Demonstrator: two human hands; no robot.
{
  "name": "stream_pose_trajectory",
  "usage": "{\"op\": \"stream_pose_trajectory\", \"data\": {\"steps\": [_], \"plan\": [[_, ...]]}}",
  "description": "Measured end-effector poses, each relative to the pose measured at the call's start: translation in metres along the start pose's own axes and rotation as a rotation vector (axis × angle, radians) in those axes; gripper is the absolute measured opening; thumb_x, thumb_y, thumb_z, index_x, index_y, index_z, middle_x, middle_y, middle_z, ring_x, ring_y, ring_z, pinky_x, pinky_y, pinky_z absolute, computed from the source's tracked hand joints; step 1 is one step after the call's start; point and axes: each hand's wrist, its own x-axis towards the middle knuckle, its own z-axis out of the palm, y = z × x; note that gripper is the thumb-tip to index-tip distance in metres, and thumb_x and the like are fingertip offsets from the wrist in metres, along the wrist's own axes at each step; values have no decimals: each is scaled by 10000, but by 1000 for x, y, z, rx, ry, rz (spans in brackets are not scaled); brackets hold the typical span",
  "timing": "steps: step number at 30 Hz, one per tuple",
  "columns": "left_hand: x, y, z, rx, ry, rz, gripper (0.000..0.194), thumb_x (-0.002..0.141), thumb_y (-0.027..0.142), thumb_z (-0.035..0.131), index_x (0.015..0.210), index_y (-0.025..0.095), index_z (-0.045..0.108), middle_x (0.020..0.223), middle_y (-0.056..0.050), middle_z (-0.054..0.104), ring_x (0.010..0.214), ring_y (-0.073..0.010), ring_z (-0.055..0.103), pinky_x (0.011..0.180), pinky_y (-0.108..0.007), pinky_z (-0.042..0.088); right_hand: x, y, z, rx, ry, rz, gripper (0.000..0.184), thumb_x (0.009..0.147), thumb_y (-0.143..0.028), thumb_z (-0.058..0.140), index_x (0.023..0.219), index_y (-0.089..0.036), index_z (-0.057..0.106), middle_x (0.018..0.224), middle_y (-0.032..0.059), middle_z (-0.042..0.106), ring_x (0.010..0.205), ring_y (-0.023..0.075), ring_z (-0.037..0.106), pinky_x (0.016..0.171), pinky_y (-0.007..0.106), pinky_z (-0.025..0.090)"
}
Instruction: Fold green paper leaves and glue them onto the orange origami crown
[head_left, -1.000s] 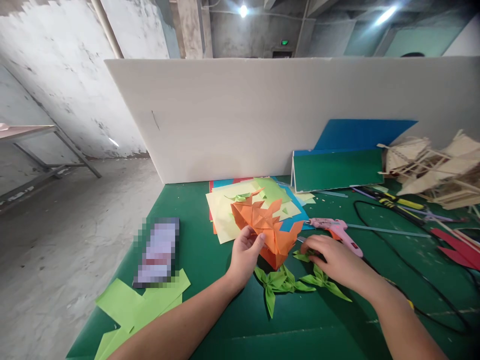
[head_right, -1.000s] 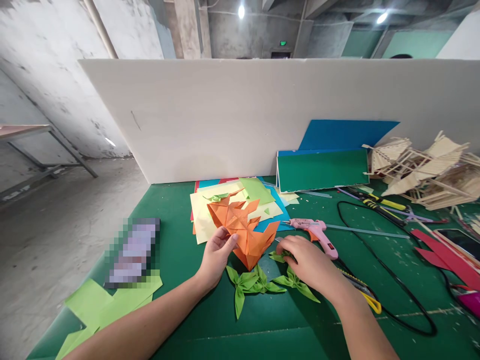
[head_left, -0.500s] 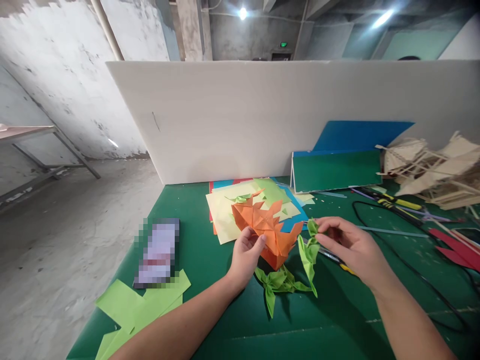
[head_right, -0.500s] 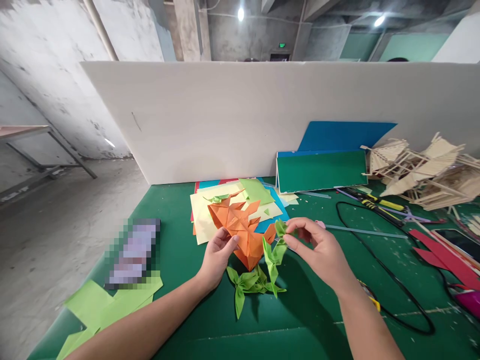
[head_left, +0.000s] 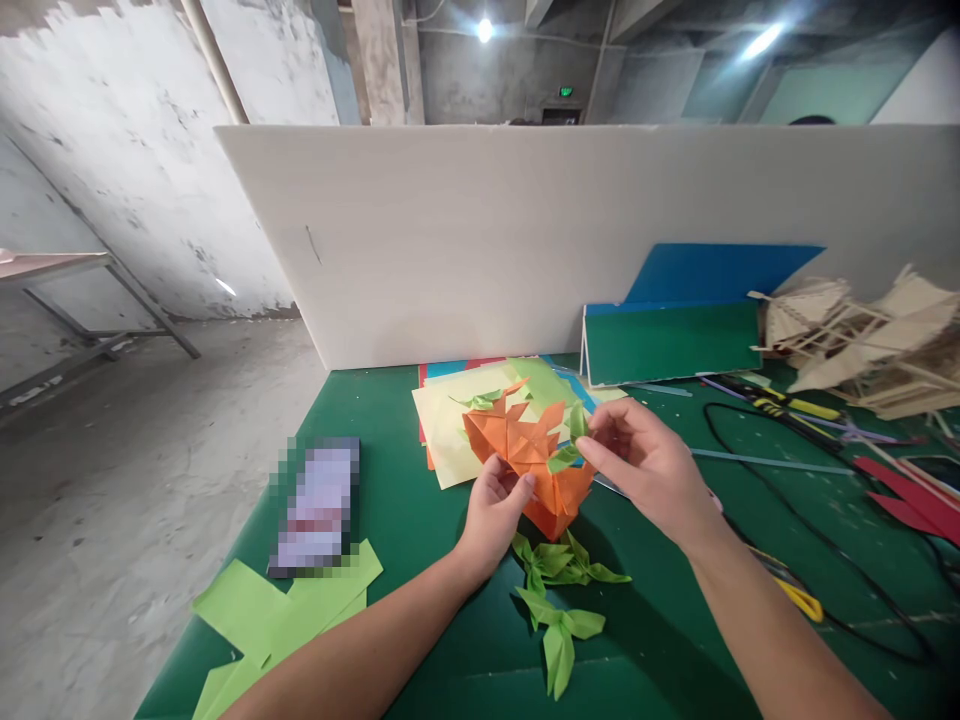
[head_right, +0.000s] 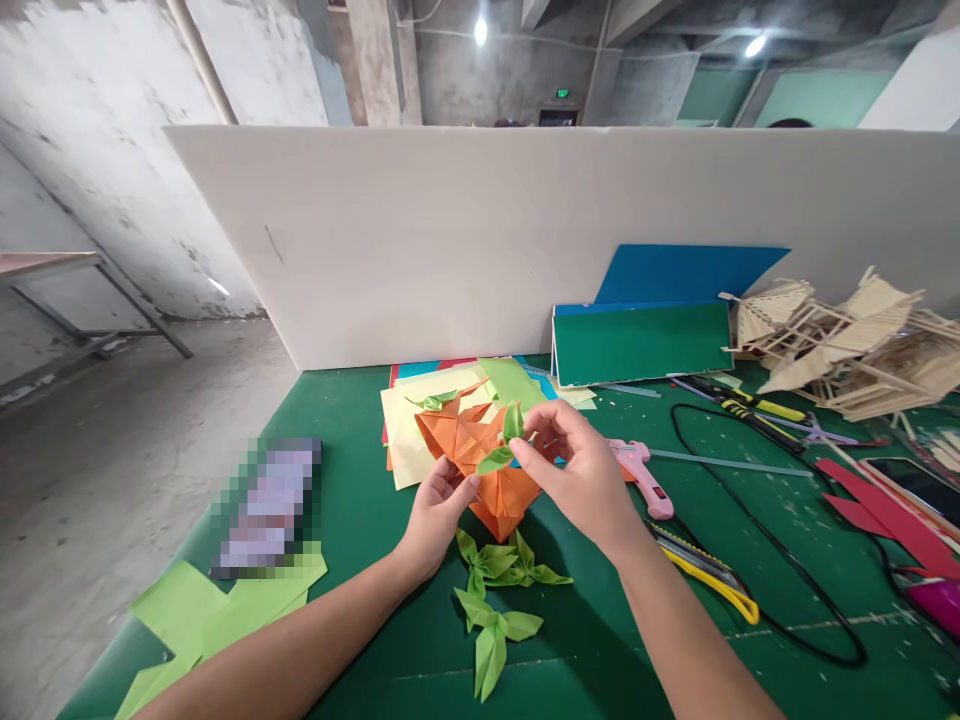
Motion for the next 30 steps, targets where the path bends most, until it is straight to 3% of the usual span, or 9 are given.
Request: {"op": "stream_pose_trajectory", "data": {"steps": [8,16,21,30], "plan": [[0,1,1,-1,-37,35,363,735,316,758,1035,202,590,1027,-43,668,903,-160,620,712,-230,506,12,-10,27,-173,-106,50,342,830,-403,600,1137,-260,548,679,-37,535,579,124,539,531,247,447],[-1,0,1,-30,-90,42,410,742,316,753,1109,213,602,1170,-77,663,1069,-209,614,886,-288,485,13,-10,27,-211,-123,68,222,872,-326,497,993,-219,650,737,16,673,596,139,606,560,259,477],[-1,2,1,-13,-69,39,402,733,327,758,1093,206,627,1148,-75,677,1056,-209,620,879,-282,486,13,-9,27,-313,-109,-14,169,857,-277,500,943,-233,638,831,24,709,724,171,653,632,280,489],[-1,2,0,-1,-64,59,383,735,313,757,1086,211,642,1125,-63,687,1051,-195,621,915,-283,471,15,0,29,-580,-69,-261,127,872,-197,522,855,-214,646,860,55,636,828,206,578,722,332,449]]}}
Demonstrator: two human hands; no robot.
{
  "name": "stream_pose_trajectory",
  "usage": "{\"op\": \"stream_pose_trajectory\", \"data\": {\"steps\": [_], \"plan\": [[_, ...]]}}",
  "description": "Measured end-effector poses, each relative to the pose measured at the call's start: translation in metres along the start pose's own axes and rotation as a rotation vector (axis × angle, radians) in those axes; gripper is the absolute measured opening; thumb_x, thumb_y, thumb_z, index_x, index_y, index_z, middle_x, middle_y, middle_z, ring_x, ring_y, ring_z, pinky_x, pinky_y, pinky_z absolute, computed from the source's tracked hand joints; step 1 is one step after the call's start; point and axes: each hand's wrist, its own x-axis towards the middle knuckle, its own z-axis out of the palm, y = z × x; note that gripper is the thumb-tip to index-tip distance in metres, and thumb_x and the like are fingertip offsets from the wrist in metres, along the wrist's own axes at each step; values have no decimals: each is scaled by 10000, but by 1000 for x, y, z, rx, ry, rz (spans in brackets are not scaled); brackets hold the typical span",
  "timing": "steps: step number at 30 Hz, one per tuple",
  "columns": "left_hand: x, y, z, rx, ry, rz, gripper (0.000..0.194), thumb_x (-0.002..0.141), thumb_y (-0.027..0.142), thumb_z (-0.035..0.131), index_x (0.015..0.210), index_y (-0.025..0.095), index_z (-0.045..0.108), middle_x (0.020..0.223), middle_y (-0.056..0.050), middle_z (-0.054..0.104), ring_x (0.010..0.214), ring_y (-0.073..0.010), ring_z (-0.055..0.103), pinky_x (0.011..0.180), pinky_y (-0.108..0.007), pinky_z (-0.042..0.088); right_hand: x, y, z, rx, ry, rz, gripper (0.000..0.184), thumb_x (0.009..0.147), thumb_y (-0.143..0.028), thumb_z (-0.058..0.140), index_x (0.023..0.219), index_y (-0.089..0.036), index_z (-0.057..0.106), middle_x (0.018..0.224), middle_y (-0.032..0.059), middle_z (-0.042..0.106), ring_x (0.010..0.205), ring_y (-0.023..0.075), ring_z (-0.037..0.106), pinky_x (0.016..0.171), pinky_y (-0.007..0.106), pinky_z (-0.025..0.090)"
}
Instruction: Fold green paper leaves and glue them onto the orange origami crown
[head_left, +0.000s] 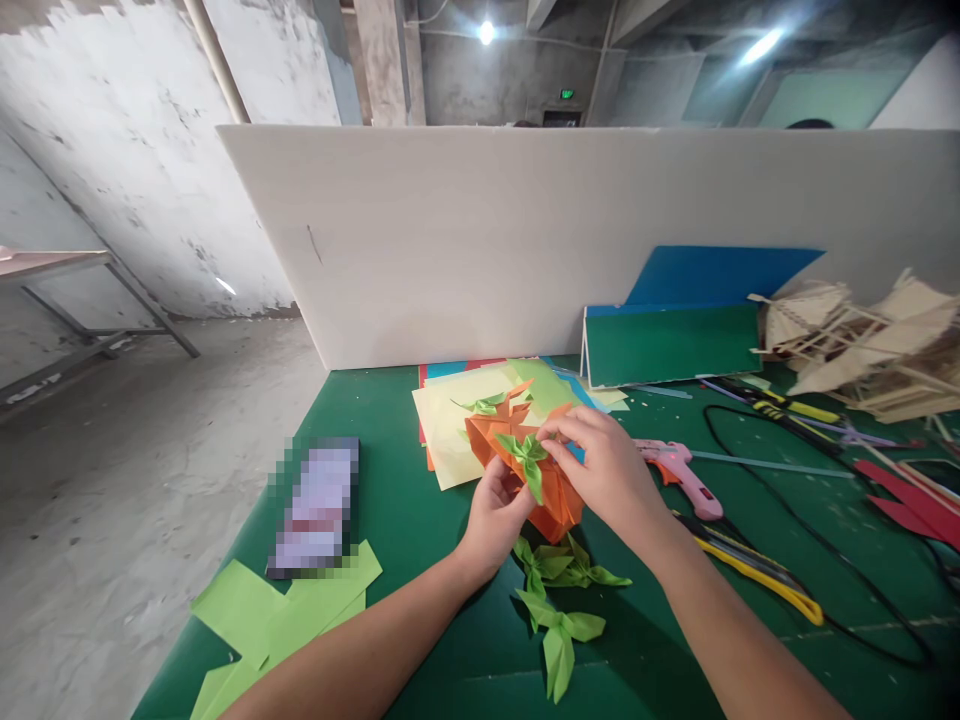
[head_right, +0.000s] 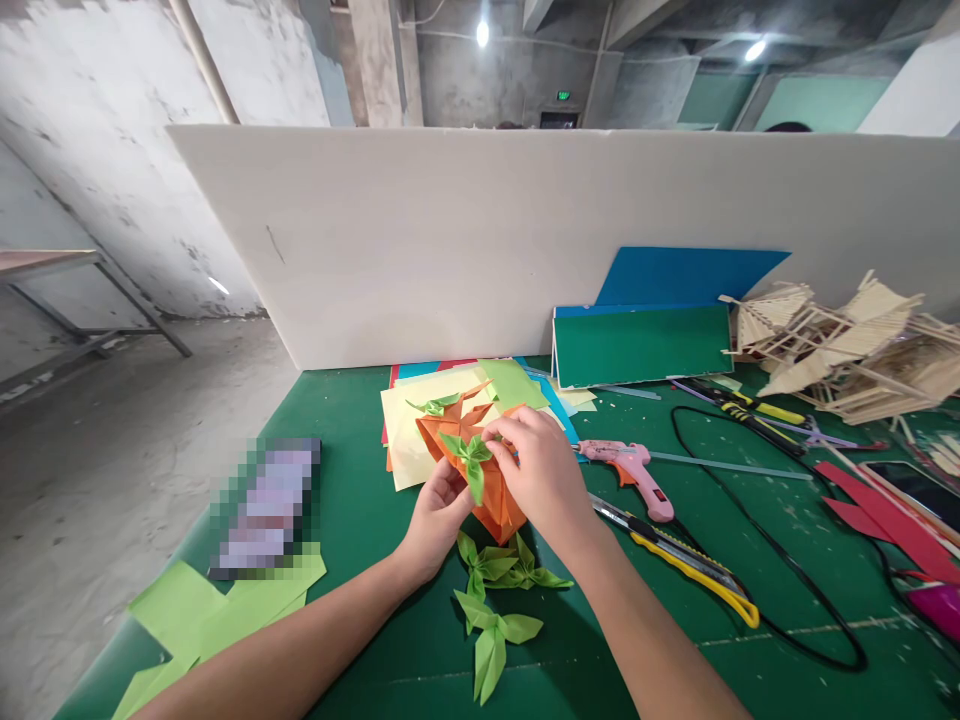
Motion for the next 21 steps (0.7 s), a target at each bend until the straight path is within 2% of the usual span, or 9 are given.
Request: {"op": "stream_pose_trajectory", "data": {"steps": [6,13,17,21], "plan": [[-1,4,1,-25,11,-7,379,702,307,782,1051,207,673,1077,-63,709,1058,-217,631,932,-304,473,1,4,4,-44,32,-111,185,893,-158,494,865,-214,668,863,65,586,845,209,542,731,339,436],[0,-1,-2,-36,-25,-22,335,727,301,765,1031,188,684,1099,-76,706,1046,-224,632,924,-313,473,2,5,4,-162,13,-268,292,923,-93,380,890,-196,651,817,52,540,800,188,479,706,313,399],[-1,-1,-4,-67,-44,-41,326,752,307,748,1051,193,686,1077,-67,706,998,-204,631,894,-296,479,1,10,6,-244,26,-305,291,931,-108,381,941,-198,657,837,58,550,813,196,473,717,319,400],[-1,-1,-5,-62,-1,-81,285,825,375,671,1052,204,692,1037,-53,701,890,-160,626,793,-252,497,1,10,8,-286,38,-323,288,935,-119,385,928,-193,664,841,65,564,798,198,471,722,321,400]]}}
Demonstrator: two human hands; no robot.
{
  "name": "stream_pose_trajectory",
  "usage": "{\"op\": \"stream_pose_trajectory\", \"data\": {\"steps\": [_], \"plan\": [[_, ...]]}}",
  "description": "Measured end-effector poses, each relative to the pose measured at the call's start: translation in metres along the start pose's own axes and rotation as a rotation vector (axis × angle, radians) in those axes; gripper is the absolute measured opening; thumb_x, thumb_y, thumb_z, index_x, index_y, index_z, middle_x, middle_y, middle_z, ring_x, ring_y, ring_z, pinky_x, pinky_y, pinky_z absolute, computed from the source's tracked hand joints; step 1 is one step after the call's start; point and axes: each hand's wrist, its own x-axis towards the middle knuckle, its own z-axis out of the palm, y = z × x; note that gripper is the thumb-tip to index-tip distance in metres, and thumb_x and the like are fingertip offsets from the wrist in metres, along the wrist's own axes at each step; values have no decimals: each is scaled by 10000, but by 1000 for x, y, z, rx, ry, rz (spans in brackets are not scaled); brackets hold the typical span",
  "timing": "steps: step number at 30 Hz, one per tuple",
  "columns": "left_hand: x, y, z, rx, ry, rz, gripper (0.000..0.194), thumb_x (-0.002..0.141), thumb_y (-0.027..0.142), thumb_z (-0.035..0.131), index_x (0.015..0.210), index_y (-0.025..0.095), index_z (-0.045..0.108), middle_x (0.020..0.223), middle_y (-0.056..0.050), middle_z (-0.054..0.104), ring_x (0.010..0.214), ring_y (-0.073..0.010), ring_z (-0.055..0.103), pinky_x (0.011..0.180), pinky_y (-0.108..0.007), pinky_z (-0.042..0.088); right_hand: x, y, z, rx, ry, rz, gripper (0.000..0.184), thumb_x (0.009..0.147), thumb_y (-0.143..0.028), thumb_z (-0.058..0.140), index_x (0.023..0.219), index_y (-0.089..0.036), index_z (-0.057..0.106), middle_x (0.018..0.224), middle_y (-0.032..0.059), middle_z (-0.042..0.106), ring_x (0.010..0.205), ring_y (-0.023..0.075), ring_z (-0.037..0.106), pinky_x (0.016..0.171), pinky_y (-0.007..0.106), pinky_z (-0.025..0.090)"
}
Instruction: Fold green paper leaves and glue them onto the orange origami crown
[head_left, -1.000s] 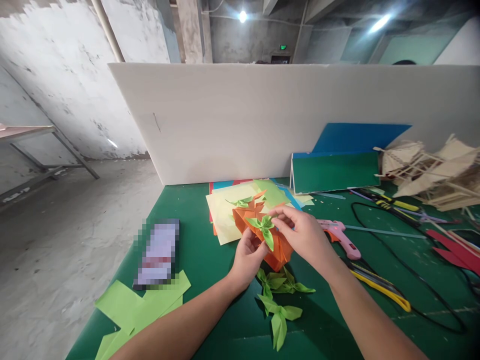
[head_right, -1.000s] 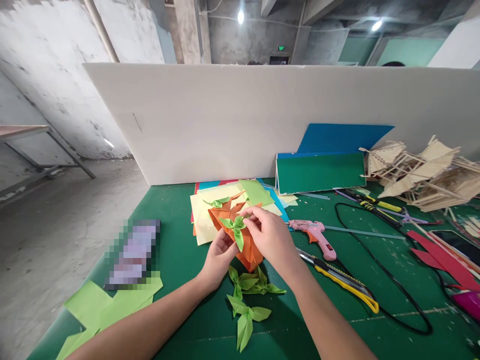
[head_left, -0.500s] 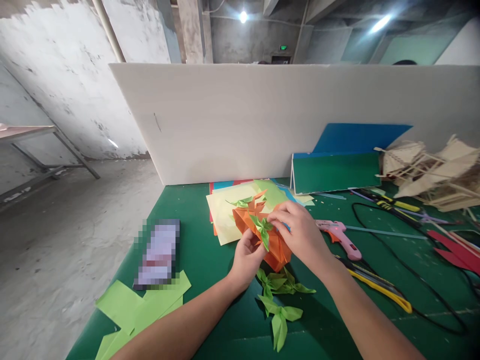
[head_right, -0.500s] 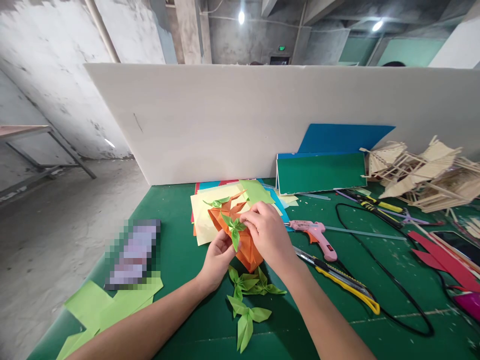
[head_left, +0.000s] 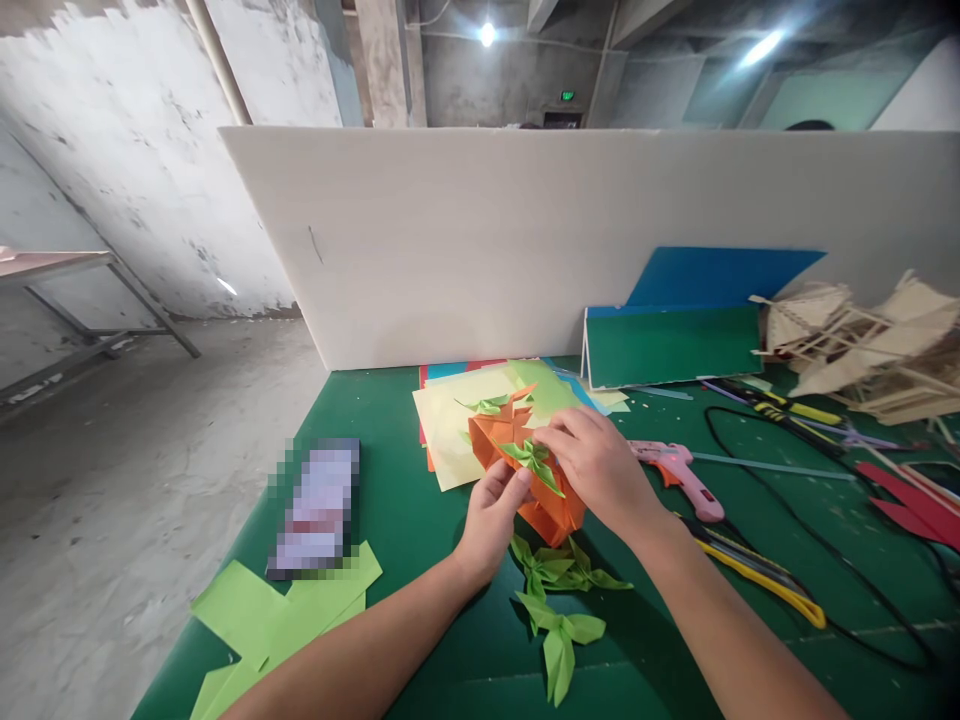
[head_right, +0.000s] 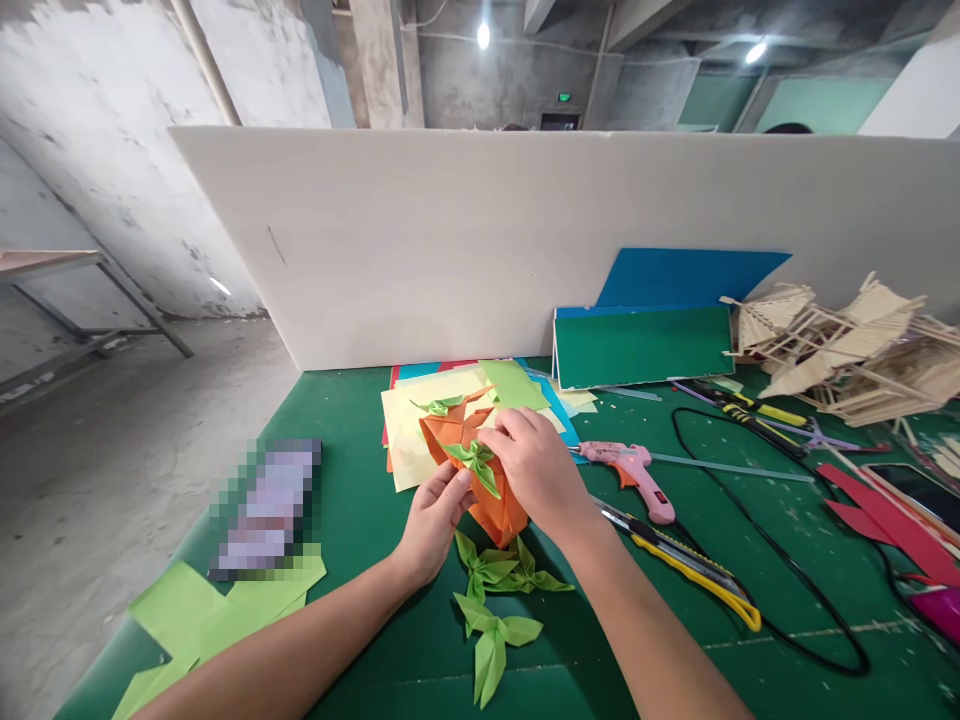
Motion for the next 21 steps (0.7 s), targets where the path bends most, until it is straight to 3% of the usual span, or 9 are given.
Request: {"op": "stream_pose_trajectory", "data": {"steps": [5,10,21], "plan": [[3,-2,-1,17,23,4,233,831,393,665,891,170,696,847,-21,682,768,-117,597,737,-220,500,3,-4,-4,-4,-12,8,266,931,-120,415,862,-173,667,829,67,576,788,195,470,719,321,397],[3,-3,-3,30,49,19,243,817,392,681,808,150,686,747,6,638,685,-86,552,682,-197,491,3,0,-9,137,-15,-8,194,927,-164,488,882,-194,674,920,54,615,873,189,507,780,331,406],[3,-1,0,-5,22,15,251,820,402,673,831,153,708,774,-7,684,710,-100,594,715,-208,497,2,2,-1,101,7,-78,189,922,-136,489,859,-157,666,894,69,659,856,197,529,777,348,428]]}}
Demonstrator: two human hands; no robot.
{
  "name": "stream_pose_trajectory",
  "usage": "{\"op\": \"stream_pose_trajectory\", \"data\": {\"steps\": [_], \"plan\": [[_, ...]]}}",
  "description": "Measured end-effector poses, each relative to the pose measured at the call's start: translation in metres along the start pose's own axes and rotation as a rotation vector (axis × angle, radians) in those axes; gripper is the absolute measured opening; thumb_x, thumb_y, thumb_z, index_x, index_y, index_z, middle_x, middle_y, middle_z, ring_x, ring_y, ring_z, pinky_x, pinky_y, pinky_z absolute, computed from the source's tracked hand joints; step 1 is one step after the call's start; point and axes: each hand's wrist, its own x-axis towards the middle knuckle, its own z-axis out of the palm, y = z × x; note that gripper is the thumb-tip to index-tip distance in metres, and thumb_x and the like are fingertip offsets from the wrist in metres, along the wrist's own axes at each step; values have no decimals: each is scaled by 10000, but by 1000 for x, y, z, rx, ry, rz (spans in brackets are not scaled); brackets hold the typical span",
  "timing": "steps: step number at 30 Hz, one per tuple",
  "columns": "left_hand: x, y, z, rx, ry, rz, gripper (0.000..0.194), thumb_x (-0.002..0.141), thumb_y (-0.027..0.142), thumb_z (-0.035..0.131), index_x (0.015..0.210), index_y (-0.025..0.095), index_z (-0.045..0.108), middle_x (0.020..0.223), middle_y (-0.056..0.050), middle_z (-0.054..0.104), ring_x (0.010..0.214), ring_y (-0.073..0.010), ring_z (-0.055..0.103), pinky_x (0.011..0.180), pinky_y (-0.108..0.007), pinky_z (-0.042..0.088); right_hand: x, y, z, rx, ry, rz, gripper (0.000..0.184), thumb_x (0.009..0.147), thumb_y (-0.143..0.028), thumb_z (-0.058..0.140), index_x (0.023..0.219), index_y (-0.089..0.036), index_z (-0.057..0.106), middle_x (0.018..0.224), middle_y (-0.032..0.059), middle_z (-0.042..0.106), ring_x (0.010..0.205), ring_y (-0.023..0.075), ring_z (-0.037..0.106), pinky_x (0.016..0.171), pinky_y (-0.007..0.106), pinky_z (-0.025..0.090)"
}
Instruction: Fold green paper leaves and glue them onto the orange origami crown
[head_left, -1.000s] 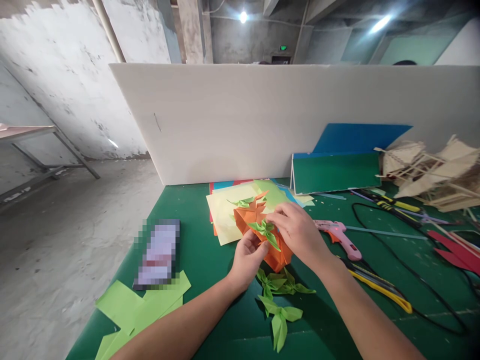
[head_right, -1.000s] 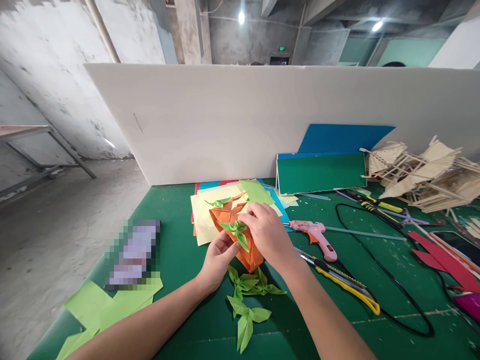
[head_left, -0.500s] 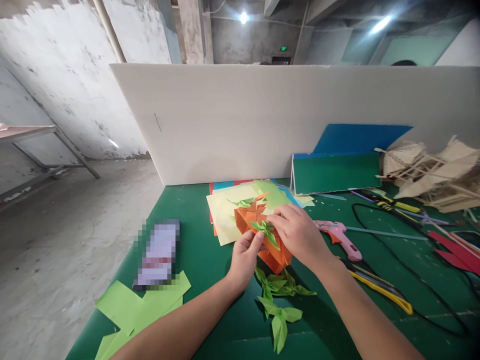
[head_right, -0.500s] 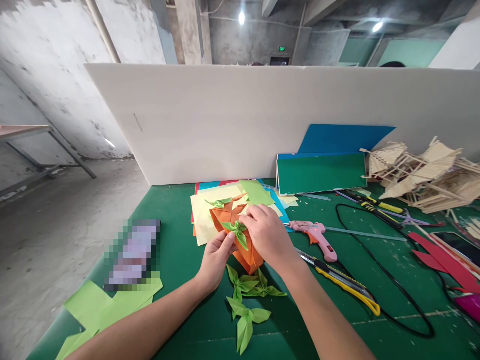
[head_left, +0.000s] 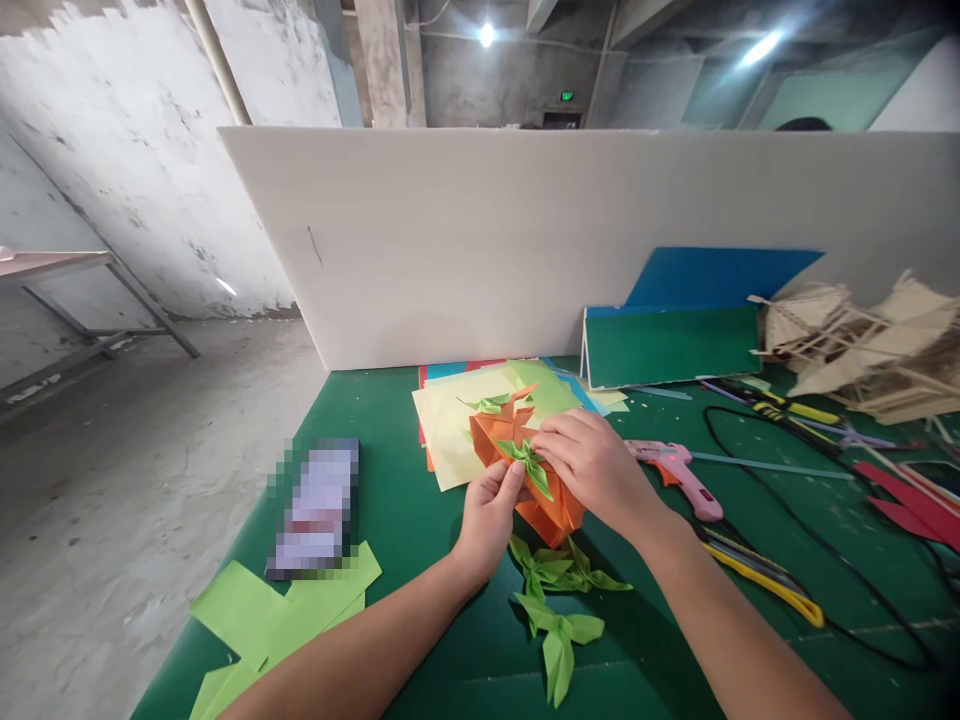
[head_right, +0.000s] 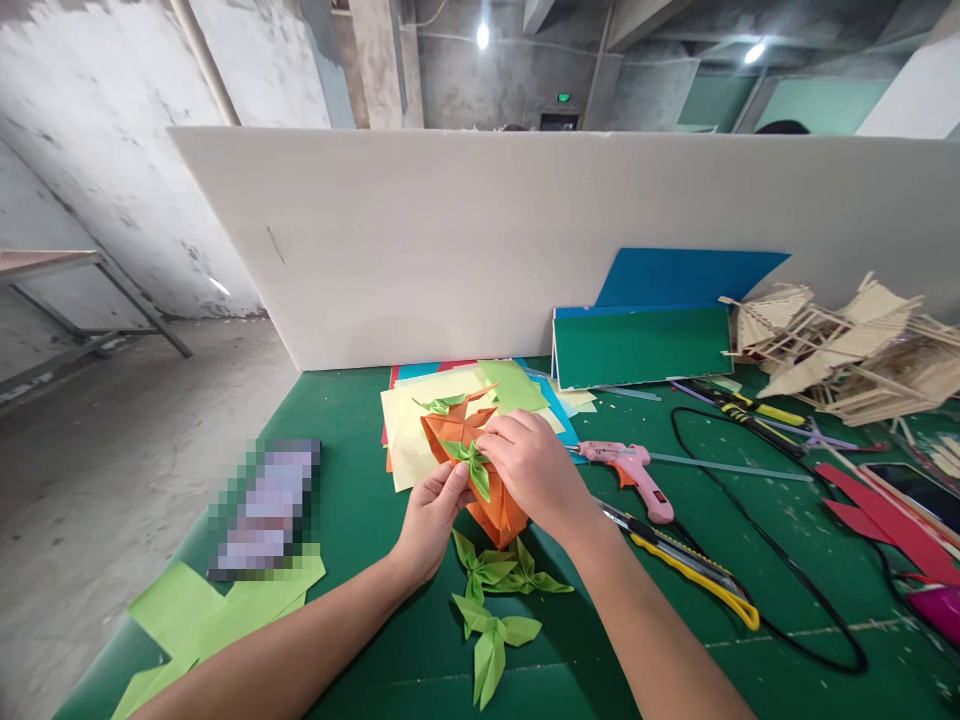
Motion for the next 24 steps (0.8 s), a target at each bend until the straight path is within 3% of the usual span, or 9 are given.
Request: {"op": "stream_pose_trajectory", "data": {"steps": [24], "plan": [[2,-1,-2,47,67,25,305,783,429,701,713,138,648,652,24,572,620,-77,510,594,-185,461,0,-2,2,-63,27,-43,185,909,-113,490,852,-145,663,856,67,663,836,199,543,757,343,431]]}}
